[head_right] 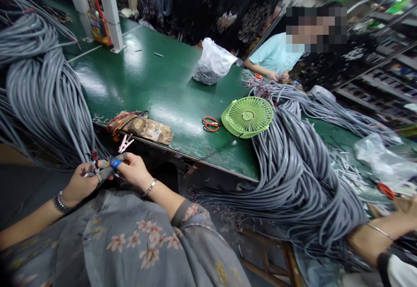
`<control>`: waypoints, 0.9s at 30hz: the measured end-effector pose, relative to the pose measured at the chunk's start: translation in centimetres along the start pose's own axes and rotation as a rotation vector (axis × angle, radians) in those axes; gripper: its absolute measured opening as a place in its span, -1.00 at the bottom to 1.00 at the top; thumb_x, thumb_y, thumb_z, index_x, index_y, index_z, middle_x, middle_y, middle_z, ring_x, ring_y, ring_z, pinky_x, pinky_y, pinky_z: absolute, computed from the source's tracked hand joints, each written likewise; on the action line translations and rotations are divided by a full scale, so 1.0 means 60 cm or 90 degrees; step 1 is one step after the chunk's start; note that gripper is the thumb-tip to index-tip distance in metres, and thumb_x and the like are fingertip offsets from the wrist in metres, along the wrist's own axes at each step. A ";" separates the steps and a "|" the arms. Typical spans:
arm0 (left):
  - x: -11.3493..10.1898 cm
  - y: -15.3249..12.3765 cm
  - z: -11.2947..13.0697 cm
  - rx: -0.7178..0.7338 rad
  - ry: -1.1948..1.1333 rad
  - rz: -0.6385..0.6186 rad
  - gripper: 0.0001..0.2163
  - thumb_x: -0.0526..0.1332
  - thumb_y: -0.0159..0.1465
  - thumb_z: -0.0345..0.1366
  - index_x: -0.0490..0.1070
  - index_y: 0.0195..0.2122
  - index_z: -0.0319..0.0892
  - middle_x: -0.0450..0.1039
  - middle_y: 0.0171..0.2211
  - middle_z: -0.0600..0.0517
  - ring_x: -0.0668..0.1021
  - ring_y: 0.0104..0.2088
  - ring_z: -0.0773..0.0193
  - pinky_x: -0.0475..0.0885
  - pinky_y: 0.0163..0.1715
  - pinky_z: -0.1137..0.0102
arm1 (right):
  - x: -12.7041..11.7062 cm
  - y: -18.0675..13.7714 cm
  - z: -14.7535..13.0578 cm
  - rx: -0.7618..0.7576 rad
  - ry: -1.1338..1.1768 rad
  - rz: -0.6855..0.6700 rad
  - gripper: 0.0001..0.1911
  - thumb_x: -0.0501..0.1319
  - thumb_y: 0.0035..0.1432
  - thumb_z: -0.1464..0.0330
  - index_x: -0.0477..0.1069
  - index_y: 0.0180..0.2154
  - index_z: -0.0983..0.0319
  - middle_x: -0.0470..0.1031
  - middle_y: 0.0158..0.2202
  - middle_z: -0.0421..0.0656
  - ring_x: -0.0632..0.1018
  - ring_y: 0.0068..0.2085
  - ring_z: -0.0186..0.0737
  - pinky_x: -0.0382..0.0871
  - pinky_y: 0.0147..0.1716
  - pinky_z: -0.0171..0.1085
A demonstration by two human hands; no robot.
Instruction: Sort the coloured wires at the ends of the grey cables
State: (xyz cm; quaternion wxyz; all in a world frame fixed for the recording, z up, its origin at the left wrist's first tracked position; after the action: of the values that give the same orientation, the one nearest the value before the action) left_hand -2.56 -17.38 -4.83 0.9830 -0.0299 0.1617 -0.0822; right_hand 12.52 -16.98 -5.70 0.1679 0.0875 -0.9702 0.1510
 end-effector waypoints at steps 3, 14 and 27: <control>0.001 0.000 0.003 0.002 -0.012 -0.002 -0.78 0.34 -0.01 -0.09 0.51 -0.62 -0.12 0.57 -0.62 0.02 0.56 -0.55 0.18 0.46 -0.48 0.35 | -0.002 -0.002 0.004 0.004 0.000 0.027 -0.65 0.51 -0.15 0.17 0.43 -0.48 0.22 0.43 -0.59 -0.31 0.37 -0.56 -0.41 0.29 -0.53 -0.38; -0.005 -0.003 0.054 0.043 -0.009 -0.010 -0.72 0.32 0.02 -0.06 0.48 -0.70 -0.11 0.47 -0.70 0.04 0.47 -0.60 0.24 0.45 -0.50 0.38 | -0.003 0.001 0.023 0.028 0.073 0.039 -0.72 0.46 -0.09 0.21 0.44 -0.46 0.21 0.36 -0.63 -0.35 0.34 -0.59 -0.42 0.28 -0.52 -0.37; -0.007 -0.001 0.054 0.017 0.016 -0.006 -0.67 0.34 0.01 -0.01 0.48 -0.71 -0.12 0.48 -0.69 0.03 0.46 -0.59 0.24 0.42 -0.47 0.37 | 0.000 0.007 0.024 0.023 0.120 0.042 -0.71 0.49 -0.18 0.25 0.43 -0.49 0.21 0.46 -0.56 -0.29 0.38 -0.55 -0.38 0.29 -0.52 -0.35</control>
State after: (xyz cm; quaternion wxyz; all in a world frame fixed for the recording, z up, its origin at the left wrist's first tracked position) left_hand -1.90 -17.24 -1.60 0.9807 -0.0168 0.1731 -0.0890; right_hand 12.01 -17.03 -7.11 0.2516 0.0438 -0.9496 0.1818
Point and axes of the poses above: each hand's wrist, its own y-axis towards the middle knuckle, its own x-axis out of the palm, z = x × y, the point moved 3 cm from there along y, towards the middle knuckle
